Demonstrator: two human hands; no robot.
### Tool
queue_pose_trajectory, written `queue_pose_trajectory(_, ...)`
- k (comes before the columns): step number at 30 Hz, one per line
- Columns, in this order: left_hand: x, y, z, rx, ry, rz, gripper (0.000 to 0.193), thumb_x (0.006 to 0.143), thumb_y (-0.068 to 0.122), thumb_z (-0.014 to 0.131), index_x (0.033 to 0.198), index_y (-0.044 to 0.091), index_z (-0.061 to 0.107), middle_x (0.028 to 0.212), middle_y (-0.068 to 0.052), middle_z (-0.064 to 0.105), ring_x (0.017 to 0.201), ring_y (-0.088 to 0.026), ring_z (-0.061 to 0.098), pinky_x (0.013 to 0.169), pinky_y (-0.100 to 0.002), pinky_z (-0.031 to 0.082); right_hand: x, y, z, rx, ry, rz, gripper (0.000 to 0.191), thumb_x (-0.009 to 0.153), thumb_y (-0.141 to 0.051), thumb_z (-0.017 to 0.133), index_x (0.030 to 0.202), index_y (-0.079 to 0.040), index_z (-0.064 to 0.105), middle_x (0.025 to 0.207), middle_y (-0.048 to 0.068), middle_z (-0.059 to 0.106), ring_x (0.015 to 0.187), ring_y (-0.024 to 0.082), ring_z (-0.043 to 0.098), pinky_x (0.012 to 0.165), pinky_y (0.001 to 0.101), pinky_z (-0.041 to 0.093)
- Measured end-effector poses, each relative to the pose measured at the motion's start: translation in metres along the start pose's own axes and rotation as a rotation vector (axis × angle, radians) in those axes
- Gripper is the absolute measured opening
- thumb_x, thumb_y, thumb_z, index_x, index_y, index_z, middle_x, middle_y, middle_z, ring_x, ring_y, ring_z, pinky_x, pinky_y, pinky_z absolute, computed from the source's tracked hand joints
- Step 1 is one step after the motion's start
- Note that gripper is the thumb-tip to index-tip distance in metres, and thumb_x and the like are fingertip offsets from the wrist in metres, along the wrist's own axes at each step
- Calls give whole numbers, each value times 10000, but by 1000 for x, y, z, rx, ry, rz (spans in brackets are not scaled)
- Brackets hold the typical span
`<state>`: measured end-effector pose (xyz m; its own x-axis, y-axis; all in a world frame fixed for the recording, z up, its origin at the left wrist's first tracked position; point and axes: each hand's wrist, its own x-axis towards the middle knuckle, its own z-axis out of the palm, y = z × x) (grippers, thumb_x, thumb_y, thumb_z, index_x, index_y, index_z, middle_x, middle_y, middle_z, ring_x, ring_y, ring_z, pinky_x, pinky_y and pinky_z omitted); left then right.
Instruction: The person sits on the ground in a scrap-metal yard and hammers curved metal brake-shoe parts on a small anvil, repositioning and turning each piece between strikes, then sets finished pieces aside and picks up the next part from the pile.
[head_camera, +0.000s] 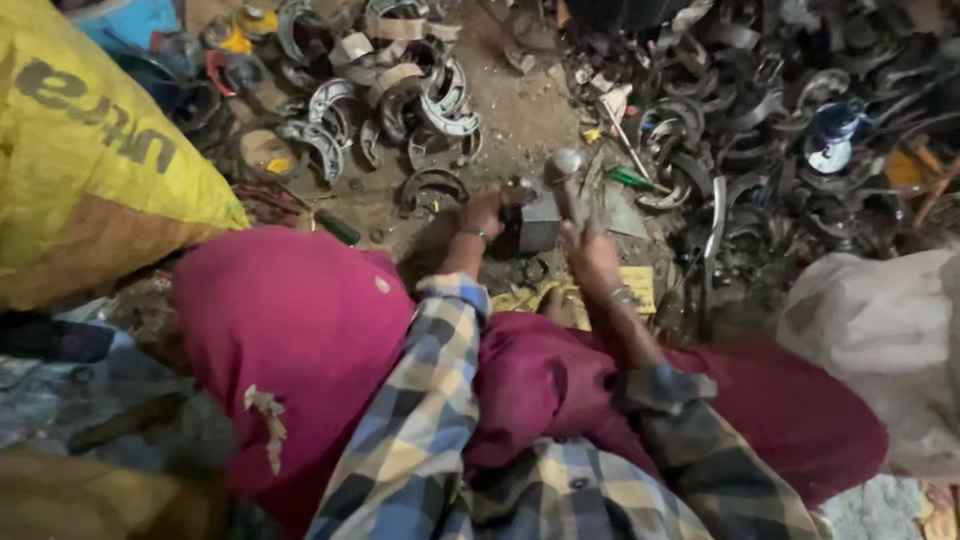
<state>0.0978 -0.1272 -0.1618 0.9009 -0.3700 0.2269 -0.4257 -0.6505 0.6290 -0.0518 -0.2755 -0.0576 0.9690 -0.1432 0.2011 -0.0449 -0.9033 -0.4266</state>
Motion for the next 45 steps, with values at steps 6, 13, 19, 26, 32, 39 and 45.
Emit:
queue_pose_trajectory(6,-13,8,18,-29,-47,-131,652,677,37,779,1277,90,529,1258,-244,603,1133,-466,621,924,-535,538,12,-35,-91,614,131,224,315,1108,-355,446,1102,-64,565,667,36,573,506,112,544,438,292,481)
queue_pose_trajectory(13,-13,6,17,-2,-152,-219,610,684,56,802,1235,124,549,1234,-208,629,1091,-460,645,879,-556,548,30,-41,-140,1009,557,-327,303,1168,-327,499,1331,-71,507,832,96,627,622,181,613,523,320,525)
queue_pose_trajectory(19,-19,0,13,-102,-57,-116,615,652,33,810,1219,109,584,1205,-206,665,1089,-448,649,874,-518,560,11,-12,-19,-21,-224,266,441,1050,-480,551,1129,-55,642,656,146,615,582,326,613,534,484,470)
queue_pose_trajectory(26,-19,-9,6,-310,-231,-192,838,611,206,969,1349,77,593,1280,-217,678,1199,-348,666,984,-438,548,-5,-7,-11,327,-255,501,522,1024,-478,562,1105,38,566,728,179,665,592,329,694,552,493,586)
queue_pose_trajectory(32,-24,-18,8,-372,-139,-163,955,525,195,997,1371,79,571,1269,-204,679,1174,-356,652,1017,-427,515,-5,-8,-15,273,-233,491,488,1018,-486,567,1056,0,580,660,113,654,531,242,658,483,408,527)
queue_pose_trajectory(39,-17,-13,6,-299,-103,-168,872,528,211,1000,1300,99,612,1225,-199,697,1152,-369,662,993,-434,528,-6,28,0,712,-178,561,452,1045,-488,531,948,-48,555,650,23,567,509,151,568,439,338,490)
queue_pose_trajectory(45,-18,-8,15,-332,-140,-125,893,505,182,968,1307,87,587,1174,-197,705,1108,-368,683,955,-448,541,-7,32,-9,790,56,421,363,1056,-417,551,1061,-59,496,678,5,573,522,101,558,442,282,469)
